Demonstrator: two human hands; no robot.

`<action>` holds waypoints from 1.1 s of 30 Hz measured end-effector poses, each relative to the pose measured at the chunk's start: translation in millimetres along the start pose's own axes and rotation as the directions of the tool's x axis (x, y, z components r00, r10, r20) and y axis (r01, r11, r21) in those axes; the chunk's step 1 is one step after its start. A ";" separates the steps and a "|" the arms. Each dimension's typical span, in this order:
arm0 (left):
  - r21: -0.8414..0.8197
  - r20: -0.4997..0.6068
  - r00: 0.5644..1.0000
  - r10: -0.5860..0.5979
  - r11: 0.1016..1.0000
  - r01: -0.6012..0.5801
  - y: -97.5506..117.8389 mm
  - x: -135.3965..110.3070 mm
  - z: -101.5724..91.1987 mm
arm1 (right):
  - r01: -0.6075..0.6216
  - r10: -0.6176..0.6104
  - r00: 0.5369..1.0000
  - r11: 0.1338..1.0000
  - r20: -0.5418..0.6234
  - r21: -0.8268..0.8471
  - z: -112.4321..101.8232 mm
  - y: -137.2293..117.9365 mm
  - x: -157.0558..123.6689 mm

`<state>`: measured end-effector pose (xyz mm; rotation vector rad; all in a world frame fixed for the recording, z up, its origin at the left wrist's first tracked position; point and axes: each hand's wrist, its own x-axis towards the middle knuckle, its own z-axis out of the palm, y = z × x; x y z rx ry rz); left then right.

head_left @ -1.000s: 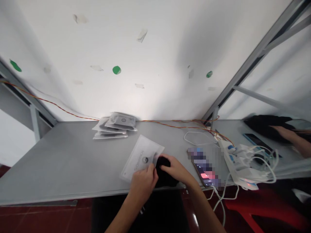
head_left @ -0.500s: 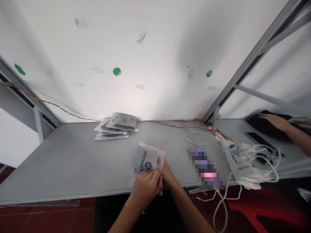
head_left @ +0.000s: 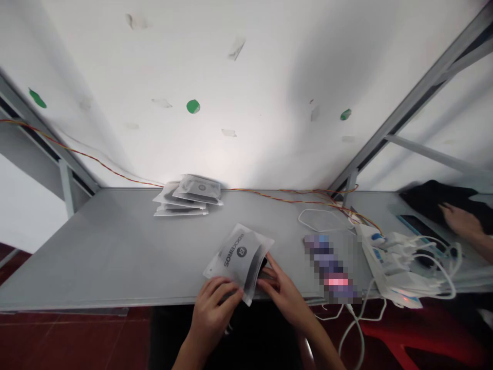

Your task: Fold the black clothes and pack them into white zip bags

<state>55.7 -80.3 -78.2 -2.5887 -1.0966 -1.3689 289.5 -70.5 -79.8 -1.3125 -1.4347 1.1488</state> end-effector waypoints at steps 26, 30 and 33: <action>-0.142 -0.237 0.945 -0.224 0.971 0.194 -10.3 -27.8 -4.4 | 0.476 -0.748 0.664 0.412 0.010 -0.777 -3.4 6.9 -14.7; -0.049 -0.262 0.913 -0.312 0.949 0.311 -25.4 -33.1 -14.8 | 0.377 -0.686 0.721 0.501 -0.092 -0.779 -21.1 24.7 -21.8; 0.081 -0.194 0.894 -0.405 0.901 0.426 -34.2 -35.4 -26.0 | 0.325 -0.657 0.742 0.526 -0.133 -0.786 -31.5 30.0 -25.0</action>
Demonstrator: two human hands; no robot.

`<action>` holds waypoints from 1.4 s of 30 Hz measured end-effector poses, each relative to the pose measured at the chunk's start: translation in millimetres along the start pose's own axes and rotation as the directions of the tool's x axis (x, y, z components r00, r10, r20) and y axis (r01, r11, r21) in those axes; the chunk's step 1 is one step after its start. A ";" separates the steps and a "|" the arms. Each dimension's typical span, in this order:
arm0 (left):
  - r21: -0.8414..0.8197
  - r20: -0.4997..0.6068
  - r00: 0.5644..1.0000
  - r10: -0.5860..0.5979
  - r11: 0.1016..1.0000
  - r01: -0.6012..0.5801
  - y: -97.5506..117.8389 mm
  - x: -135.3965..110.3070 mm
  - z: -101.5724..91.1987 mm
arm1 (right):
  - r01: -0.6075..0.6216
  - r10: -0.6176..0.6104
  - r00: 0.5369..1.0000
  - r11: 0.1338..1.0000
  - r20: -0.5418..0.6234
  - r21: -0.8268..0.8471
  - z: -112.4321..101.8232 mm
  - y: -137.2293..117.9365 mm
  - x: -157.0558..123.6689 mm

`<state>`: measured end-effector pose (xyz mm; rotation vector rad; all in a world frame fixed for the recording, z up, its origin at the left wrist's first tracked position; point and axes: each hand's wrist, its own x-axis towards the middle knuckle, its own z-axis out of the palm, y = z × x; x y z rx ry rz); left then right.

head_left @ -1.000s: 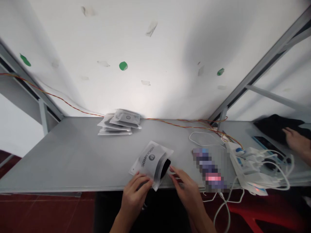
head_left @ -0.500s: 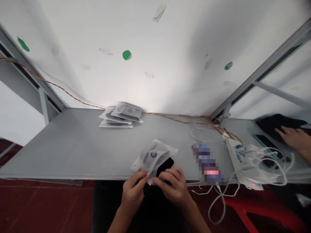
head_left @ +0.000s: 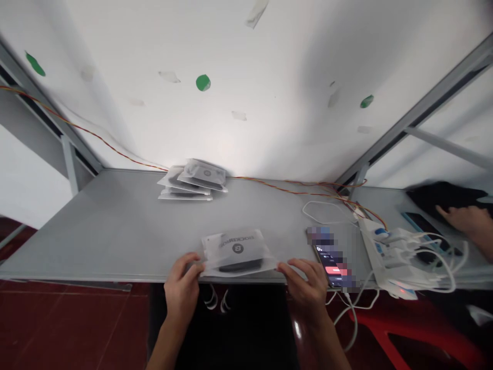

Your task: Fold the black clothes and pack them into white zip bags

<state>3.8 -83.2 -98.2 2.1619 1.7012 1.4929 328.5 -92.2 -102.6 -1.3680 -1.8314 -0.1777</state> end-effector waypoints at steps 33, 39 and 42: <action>0.179 0.689 0.724 0.025 0.962 -0.204 -28.1 203.6 166.0 | -0.215 0.289 0.872 0.951 0.396 -0.223 150.3 45.1 214.8; 0.154 0.652 0.757 0.040 0.971 -0.185 -35.1 205.0 171.4 | -0.198 0.208 0.937 0.978 0.282 -0.065 171.8 61.6 220.4; 0.160 0.635 0.772 0.043 0.969 -0.186 -33.7 202.9 171.5 | -0.156 0.140 0.946 0.987 0.293 0.030 173.3 70.3 219.2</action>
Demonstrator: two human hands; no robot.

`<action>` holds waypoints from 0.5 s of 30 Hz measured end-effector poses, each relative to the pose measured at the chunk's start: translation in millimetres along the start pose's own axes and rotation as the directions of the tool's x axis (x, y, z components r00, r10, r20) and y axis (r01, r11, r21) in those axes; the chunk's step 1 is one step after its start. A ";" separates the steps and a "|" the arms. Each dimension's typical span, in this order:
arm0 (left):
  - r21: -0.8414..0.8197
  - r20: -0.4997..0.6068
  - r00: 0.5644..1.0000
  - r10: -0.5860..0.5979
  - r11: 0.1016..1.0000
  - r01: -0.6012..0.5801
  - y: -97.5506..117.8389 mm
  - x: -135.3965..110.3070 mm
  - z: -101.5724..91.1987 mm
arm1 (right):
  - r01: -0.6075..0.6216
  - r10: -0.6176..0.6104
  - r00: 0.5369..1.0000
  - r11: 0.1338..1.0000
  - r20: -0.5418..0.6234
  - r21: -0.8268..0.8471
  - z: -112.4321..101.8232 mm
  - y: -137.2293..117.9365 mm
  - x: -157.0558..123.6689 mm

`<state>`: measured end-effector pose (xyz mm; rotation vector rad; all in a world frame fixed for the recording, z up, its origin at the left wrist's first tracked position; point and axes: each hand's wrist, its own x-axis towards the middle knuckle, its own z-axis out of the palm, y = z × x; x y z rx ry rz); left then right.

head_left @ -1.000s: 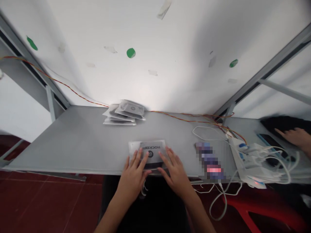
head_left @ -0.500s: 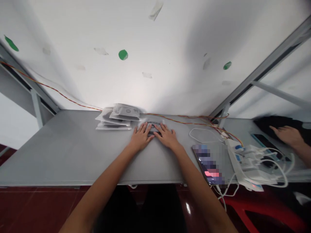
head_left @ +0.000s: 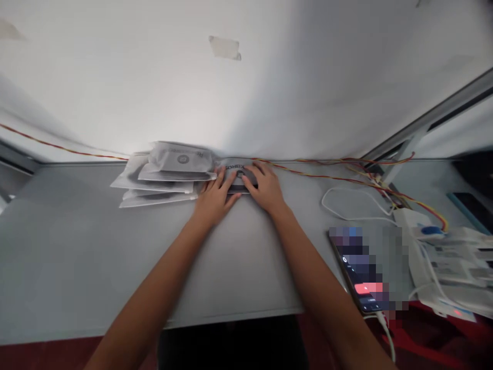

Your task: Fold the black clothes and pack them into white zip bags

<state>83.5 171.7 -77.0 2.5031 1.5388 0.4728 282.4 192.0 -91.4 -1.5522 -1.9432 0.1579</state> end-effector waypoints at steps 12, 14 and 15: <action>0.040 -0.014 1.000 -0.007 0.999 0.007 -1.2 0.5 0.2 | -0.009 0.004 0.999 0.996 0.054 0.088 -2.6 4.4 0.3; 0.046 -0.007 1.000 -0.007 0.999 0.007 -0.6 0.5 0.2 | -0.028 0.022 0.998 0.995 0.060 0.099 -1.5 5.1 -0.7; 0.049 -0.002 1.000 -0.010 0.999 0.010 -0.3 0.6 0.1 | -0.032 0.026 0.998 0.994 0.062 0.107 -0.9 5.7 -1.1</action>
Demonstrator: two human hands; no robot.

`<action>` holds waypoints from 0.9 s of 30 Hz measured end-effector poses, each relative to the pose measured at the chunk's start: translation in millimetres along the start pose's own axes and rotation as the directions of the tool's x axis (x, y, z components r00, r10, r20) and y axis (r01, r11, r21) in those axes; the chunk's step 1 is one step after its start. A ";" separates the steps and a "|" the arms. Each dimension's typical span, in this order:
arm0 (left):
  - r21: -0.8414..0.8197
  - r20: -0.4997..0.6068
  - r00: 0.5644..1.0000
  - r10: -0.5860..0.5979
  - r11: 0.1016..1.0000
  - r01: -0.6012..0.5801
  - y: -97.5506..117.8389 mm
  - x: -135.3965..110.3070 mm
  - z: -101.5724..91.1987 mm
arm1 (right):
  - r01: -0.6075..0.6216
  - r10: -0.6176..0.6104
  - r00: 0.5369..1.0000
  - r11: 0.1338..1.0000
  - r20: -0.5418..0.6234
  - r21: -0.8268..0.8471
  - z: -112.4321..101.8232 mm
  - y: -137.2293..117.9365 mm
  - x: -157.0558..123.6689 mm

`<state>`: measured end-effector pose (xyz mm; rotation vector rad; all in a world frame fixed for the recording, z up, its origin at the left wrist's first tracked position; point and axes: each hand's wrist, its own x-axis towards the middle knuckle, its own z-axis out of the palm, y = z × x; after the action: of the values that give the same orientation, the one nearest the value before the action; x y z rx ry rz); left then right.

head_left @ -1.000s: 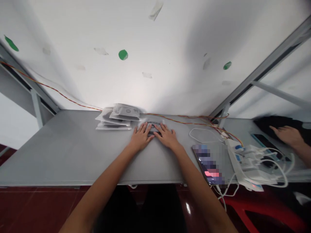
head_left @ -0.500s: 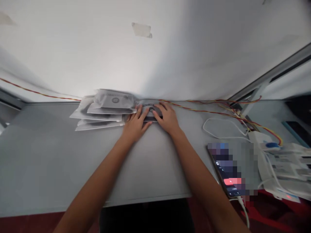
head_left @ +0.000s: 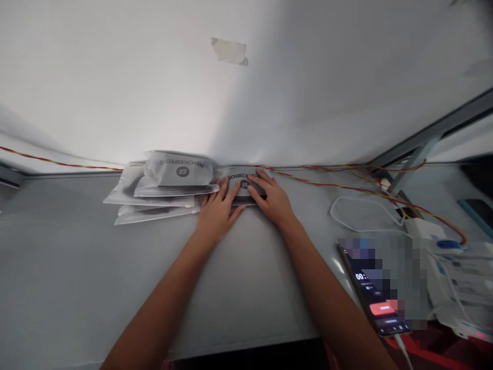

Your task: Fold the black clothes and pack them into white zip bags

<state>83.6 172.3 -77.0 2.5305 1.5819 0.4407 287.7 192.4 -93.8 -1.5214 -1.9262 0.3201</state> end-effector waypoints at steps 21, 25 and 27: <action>0.055 -0.021 1.000 -0.014 0.998 0.015 11.0 -7.1 -0.7 | -0.025 0.025 1.000 1.000 0.007 0.002 -0.2 -5.2 2.7; 0.038 0.029 1.000 0.000 0.999 -0.002 8.4 -5.1 -1.4 | -0.012 0.012 1.000 1.000 0.014 -0.002 -0.1 -4.4 2.8; 0.045 0.044 0.999 0.009 0.999 -0.011 8.5 -5.0 -2.7 | -0.015 0.015 1.000 1.000 0.005 0.002 0.3 -3.6 2.7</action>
<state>88.0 163.9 -73.1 2.5642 1.5819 0.3517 284.4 194.0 -91.1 -1.5365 -1.9188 0.3328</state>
